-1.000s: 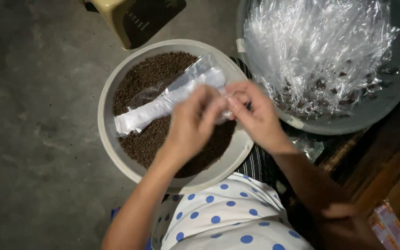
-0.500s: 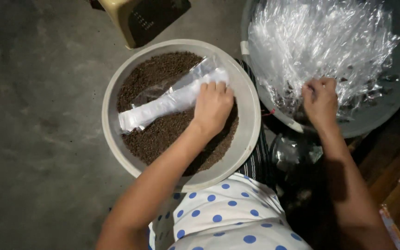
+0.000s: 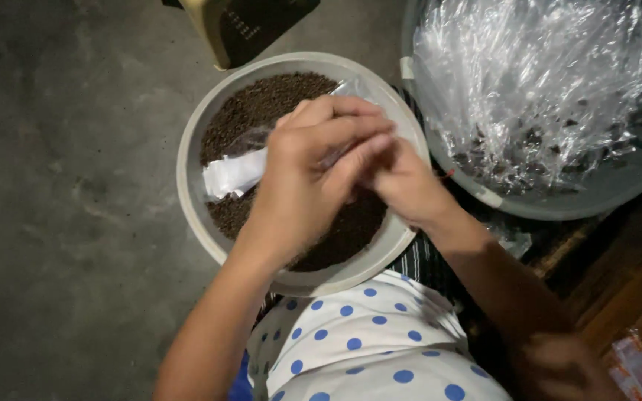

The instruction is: Filling small plastic bags with granular food material from a large bowl

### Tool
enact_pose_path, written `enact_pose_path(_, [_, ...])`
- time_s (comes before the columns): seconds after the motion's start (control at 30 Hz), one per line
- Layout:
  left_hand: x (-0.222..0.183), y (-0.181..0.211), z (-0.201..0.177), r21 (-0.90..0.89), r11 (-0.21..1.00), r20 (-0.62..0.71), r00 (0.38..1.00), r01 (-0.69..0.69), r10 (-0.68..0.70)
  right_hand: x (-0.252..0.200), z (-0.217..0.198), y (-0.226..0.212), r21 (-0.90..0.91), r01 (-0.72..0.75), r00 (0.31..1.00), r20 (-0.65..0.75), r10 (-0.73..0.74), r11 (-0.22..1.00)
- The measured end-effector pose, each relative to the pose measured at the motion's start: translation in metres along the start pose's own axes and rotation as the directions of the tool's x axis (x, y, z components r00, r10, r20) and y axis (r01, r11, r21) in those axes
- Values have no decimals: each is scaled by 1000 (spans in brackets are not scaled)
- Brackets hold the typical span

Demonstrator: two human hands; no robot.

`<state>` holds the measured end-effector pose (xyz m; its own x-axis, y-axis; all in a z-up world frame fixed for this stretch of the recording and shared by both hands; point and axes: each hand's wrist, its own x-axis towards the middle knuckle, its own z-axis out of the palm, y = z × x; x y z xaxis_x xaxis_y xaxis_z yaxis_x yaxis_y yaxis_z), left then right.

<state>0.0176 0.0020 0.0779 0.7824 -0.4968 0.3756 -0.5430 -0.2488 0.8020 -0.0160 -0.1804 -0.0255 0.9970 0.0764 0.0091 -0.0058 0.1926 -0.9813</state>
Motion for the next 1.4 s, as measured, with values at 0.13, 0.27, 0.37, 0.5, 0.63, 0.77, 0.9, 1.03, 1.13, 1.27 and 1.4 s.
enact_pose_path(0.13, [-11, 34, -36, -348, 927, -114, 987, -142, 109, 28, -20, 35, -253, -29, 964, 247, 94, 967])
enact_pose_path(0.27, [-25, 24, -45, -459, 880, -194, 980, -123, 36, 25, -6, 42, -738, -356, 774, 111, 624, 573])
enact_pose_path(0.37, [-29, 18, -44, -540, 832, -234, 972, -126, -5, 7, -15, 79, -558, -451, 833, 15, 552, 696])
enact_pose_path(0.5, [-64, -22, 12, -494, 863, -136, 971, 107, -198, 5, -23, 30, 13, -476, 878, 60, 474, 880])
enact_pose_path(0.63, [-68, -29, 45, -447, 862, -168, 923, 240, -345, 1, -10, -46, -62, -199, 973, -131, 190, 978])
enact_pose_path(0.77, [-51, -19, 38, -494, 856, -76, 974, 149, -213, -7, -3, -98, -496, 375, 923, 279, -265, 783])
enact_pose_path(0.9, [-22, 5, 8, -423, 880, -108, 952, 218, -287, -17, 23, -96, -504, 120, 967, -135, -215, 856])
enact_pose_path(1.03, [-4, 36, -25, -319, 940, -311, 950, -119, 15, -3, 53, -49, -386, -334, 915, 85, 394, 860])
enact_pose_path(1.13, [-5, 26, -16, -264, 957, -208, 976, -117, 61, -11, 28, -42, -568, -61, 971, 157, 181, 821])
enact_pose_path(1.27, [-21, -2, 24, -365, 915, 329, 943, 172, -46, -12, 10, -65, -397, 607, 795, 304, -525, 689])
enact_pose_path(1.4, [-25, -45, 20, -335, 910, 285, 947, 244, -149, -19, -45, -62, -505, 269, 815, -335, -473, 820])
